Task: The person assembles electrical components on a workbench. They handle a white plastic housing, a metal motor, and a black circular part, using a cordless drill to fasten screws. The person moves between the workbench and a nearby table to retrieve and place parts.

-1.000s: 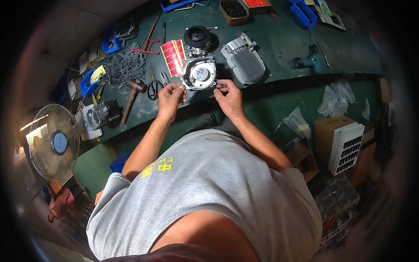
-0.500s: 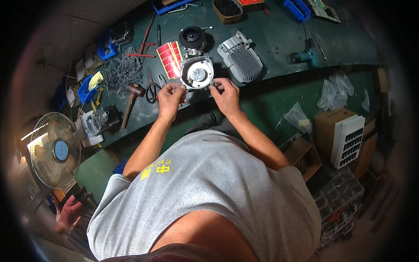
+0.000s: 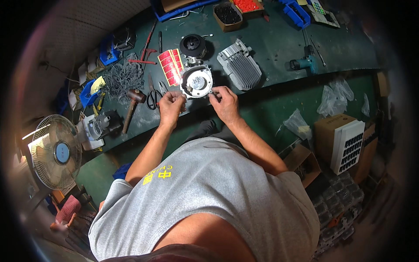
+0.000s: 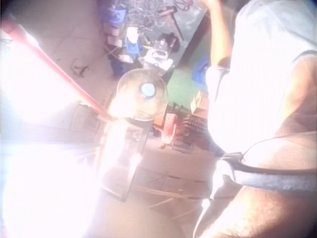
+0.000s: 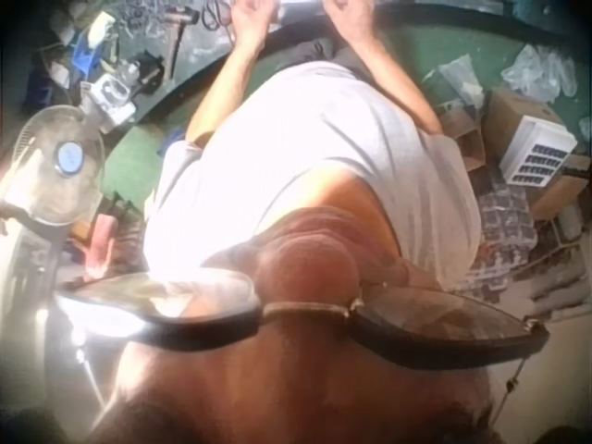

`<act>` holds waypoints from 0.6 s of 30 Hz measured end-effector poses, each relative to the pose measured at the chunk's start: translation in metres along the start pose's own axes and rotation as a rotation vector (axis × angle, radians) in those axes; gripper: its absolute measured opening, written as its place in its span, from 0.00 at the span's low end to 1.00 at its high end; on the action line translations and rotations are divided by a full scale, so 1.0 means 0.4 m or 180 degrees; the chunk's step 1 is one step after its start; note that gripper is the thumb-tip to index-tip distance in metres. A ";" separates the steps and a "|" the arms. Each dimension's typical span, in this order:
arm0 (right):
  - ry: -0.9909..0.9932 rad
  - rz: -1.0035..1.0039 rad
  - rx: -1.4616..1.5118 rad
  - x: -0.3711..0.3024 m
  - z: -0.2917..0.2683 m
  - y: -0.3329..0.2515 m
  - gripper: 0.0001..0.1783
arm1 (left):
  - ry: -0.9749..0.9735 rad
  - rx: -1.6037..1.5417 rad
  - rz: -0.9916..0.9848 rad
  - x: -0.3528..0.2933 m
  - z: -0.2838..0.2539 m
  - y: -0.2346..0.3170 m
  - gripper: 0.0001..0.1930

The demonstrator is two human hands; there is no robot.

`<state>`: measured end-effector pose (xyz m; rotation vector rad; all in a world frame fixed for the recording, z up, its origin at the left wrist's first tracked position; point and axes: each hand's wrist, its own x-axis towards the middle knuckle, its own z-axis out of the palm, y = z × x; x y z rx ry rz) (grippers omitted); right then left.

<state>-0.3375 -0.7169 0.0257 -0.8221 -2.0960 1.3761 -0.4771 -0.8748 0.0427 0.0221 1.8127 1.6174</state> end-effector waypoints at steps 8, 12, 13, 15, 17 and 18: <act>0.0017 -0.0140 -0.0037 0.008 0.001 0.007 0.10 | -0.0137 0.0080 -0.0143 0.030 -0.031 0.002 0.09; 0.0025 -0.0034 0.0001 0.011 0.000 0.002 0.09 | -0.0001 0.0409 0.0300 0.151 -0.088 0.021 0.12; 0.0028 -0.0045 0.0002 0.013 0.000 0.001 0.10 | -0.0006 0.0573 0.0310 0.206 -0.100 0.032 0.14; 0.0036 -0.0030 -0.0011 0.009 0.000 0.005 0.10 | -0.0085 0.0753 0.0154 0.300 -0.074 0.075 0.20; 0.0020 -0.0026 -0.0007 0.007 0.003 0.002 0.10 | -0.0086 0.0807 -0.0076 0.396 -0.040 0.098 0.34; 0.0013 -0.0032 -0.0006 0.009 0.005 0.000 0.10 | -0.0045 0.0843 -0.0149 0.454 -0.029 0.084 0.44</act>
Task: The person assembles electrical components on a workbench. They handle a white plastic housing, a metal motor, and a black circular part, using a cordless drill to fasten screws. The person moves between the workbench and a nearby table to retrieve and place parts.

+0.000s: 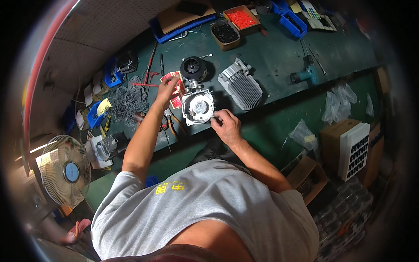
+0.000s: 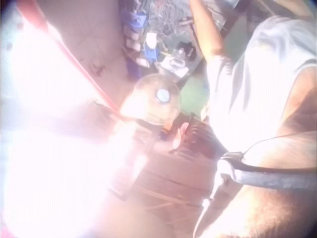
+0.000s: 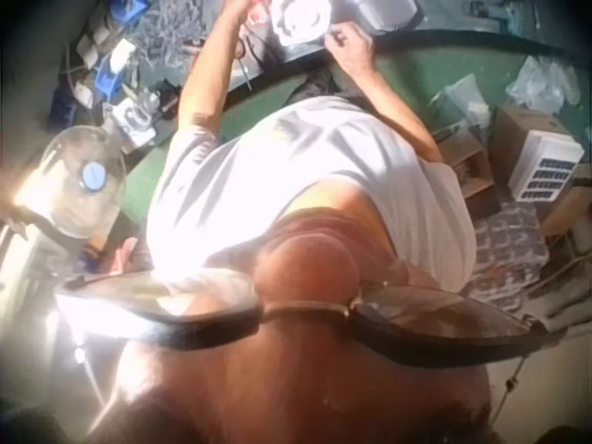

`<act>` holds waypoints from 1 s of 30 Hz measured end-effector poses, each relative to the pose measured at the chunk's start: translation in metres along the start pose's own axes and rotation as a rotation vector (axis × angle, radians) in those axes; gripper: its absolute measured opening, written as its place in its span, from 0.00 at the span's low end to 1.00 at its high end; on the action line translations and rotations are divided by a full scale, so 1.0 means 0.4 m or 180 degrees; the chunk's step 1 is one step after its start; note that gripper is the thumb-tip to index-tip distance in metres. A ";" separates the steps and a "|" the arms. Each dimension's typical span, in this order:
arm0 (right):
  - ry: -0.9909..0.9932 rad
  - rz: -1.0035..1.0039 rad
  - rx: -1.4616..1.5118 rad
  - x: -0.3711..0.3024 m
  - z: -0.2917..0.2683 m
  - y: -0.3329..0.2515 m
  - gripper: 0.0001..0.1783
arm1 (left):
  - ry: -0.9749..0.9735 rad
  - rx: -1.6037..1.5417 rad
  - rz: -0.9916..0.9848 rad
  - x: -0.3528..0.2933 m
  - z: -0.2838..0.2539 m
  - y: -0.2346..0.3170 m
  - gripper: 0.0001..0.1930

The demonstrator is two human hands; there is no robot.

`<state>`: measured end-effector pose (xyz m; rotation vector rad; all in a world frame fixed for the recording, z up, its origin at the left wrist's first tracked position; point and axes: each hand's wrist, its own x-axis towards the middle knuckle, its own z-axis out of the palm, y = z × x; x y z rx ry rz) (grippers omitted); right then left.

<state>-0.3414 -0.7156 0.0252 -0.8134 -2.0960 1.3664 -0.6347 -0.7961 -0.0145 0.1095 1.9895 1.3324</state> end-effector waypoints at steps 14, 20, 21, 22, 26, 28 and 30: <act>0.0084 -0.0208 -0.0058 0.000 -0.012 0.007 0.10 | -0.0269 -0.1341 -0.0512 0.154 0.087 0.016 0.25; 0.0219 -0.0320 -0.0117 -0.002 -0.007 0.011 0.10 | -0.0301 -0.0795 0.0418 -0.040 -0.075 0.243 0.18; 0.0242 -0.0342 -0.0117 -0.003 -0.004 0.017 0.10 | -0.0217 -0.0573 0.0458 -0.074 -0.105 0.272 0.19; 0.0260 -0.0365 -0.0116 -0.004 -0.002 0.018 0.10 | -0.0151 -0.0639 0.0477 -0.105 -0.129 0.289 0.19; 0.0337 -0.0426 -0.0159 -0.006 -0.004 0.013 0.10 | -0.0286 -0.0828 0.0477 -0.230 -0.195 0.323 0.14; 0.0391 -0.0417 -0.0137 -0.010 -0.001 0.019 0.10 | -0.0375 -0.0854 0.0440 -0.309 -0.189 0.338 0.11; 0.0402 -0.0382 -0.0106 -0.012 -0.001 0.022 0.10 | -0.0434 -0.0778 0.0376 -0.394 -0.151 0.356 0.12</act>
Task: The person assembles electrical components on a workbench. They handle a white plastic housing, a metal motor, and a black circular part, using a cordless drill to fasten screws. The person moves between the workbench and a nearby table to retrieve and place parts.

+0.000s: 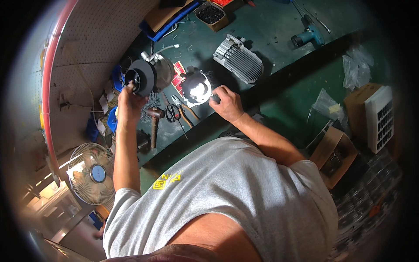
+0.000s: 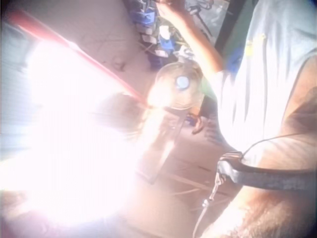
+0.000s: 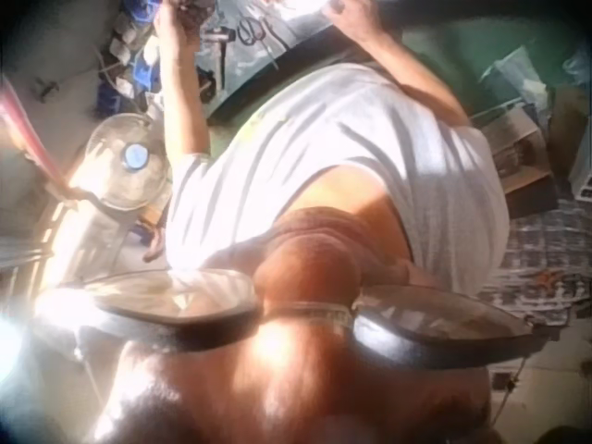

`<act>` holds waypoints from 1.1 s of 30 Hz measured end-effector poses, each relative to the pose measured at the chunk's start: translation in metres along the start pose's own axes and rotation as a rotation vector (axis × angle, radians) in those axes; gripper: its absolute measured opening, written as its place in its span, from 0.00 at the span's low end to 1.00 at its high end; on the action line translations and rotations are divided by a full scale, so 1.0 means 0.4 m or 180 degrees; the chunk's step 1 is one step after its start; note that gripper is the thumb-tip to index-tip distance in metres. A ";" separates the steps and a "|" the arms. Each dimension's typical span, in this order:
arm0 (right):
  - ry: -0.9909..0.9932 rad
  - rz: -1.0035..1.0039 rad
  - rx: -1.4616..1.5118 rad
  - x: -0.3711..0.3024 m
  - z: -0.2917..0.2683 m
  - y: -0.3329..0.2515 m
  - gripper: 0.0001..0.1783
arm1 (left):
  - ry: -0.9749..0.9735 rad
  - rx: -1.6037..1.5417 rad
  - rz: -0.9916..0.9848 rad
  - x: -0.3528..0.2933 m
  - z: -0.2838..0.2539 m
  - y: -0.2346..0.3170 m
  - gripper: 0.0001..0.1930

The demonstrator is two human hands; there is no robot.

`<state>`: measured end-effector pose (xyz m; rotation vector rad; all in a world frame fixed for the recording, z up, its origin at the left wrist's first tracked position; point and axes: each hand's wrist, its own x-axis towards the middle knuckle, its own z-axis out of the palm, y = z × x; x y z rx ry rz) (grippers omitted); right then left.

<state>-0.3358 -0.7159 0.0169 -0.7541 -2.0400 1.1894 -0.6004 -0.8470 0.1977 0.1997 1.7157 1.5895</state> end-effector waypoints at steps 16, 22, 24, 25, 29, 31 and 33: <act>0.0025 -0.0009 -0.0108 -0.001 -0.007 -0.006 0.11 | -0.0584 0.0422 -0.0464 -0.092 0.109 -0.107 0.15; 0.0045 -0.0001 -0.0065 -0.003 -0.003 0.001 0.12 | -0.0601 0.0478 -0.0574 -0.073 0.122 -0.129 0.14; 0.0034 0.0001 -0.0085 -0.003 -0.004 -0.001 0.12 | -0.0600 0.0503 -0.0560 -0.073 0.130 -0.129 0.13; 0.0019 0.0006 -0.0109 -0.003 -0.005 -0.002 0.12 | -0.0595 0.0495 -0.0561 -0.071 0.127 -0.132 0.13; 0.0053 0.0011 -0.0093 -0.005 -0.002 0.000 0.13 | -0.0537 0.0508 -0.0596 -0.066 0.133 -0.133 0.12; 0.0032 0.0014 -0.0122 -0.005 -0.002 0.001 0.13 | -0.0504 0.0535 -0.0614 -0.067 0.137 -0.134 0.12; 0.0038 0.0006 -0.0128 -0.006 -0.002 0.002 0.12 | -0.0498 0.0566 -0.0618 -0.061 0.136 -0.141 0.12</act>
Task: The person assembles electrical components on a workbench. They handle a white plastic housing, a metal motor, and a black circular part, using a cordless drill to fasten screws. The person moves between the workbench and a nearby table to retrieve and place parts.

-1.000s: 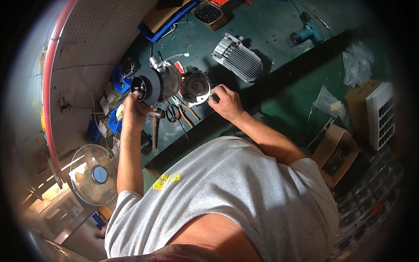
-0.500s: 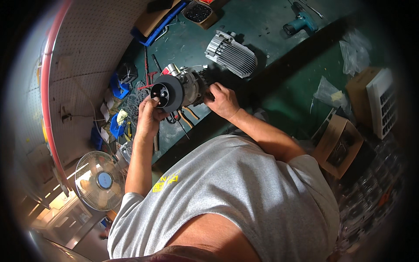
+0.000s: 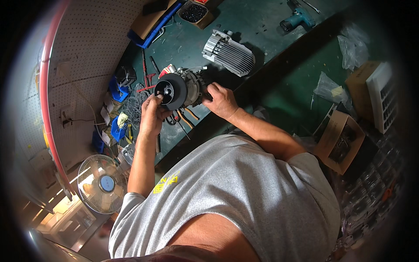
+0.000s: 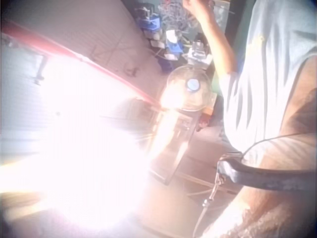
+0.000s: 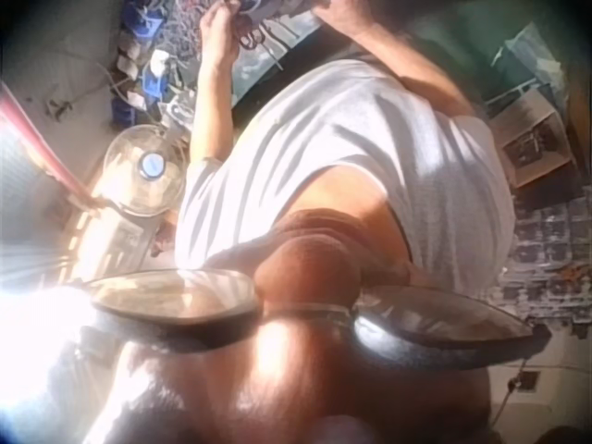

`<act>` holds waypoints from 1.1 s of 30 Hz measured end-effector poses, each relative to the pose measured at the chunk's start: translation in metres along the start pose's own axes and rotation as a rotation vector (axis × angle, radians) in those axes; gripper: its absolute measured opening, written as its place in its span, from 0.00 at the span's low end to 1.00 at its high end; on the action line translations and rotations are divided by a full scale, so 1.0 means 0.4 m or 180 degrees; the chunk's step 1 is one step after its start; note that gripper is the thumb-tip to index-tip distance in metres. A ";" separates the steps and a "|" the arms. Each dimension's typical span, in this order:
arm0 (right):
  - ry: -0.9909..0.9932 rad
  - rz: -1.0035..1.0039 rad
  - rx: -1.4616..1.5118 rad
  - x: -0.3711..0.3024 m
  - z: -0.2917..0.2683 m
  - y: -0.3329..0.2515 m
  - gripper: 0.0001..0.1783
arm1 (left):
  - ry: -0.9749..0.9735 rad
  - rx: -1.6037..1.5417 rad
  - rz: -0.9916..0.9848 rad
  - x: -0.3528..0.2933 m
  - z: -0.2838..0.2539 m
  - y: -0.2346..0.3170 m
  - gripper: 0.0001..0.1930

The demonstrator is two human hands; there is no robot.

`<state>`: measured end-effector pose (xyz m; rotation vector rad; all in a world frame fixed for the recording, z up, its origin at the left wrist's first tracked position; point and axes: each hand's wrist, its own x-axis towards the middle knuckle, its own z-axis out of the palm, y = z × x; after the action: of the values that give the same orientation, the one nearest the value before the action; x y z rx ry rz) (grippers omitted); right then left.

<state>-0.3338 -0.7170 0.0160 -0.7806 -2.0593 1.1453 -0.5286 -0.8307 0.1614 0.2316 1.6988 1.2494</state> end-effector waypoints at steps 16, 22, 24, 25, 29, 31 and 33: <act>0.0050 -0.0016 0.0041 -0.003 -0.001 0.003 0.13 | 0.0070 0.0063 -0.0090 -0.001 0.032 0.016 0.14; 0.0054 -0.0020 0.0089 -0.005 -0.005 0.001 0.13 | 0.0013 -0.0063 -0.0088 0.005 0.022 -0.008 0.13; 0.0080 0.0040 0.0217 -0.010 -0.003 0.001 0.14 | 0.0021 -0.0098 -0.0099 0.002 0.023 -0.010 0.13; 0.0090 0.0111 0.0336 -0.013 0.001 0.004 0.14 | -0.0016 -0.0047 -0.0085 0.003 0.021 -0.014 0.13; 0.0000 0.0147 0.0375 -0.015 -0.008 0.002 0.14 | -0.0030 -0.0064 0.0037 0.000 0.021 -0.026 0.14; -0.0184 0.0121 0.0244 -0.011 -0.013 0.003 0.14 | 0.0038 -0.0340 0.0131 -0.003 0.004 -0.051 0.16; -0.0292 0.0062 0.0159 -0.004 -0.020 0.001 0.14 | 0.0140 -0.0781 0.0232 0.013 -0.051 -0.134 0.18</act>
<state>-0.3267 -0.7140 0.0188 -0.7379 -2.0936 1.2597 -0.5272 -0.8645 0.1147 0.1203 1.5675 1.5124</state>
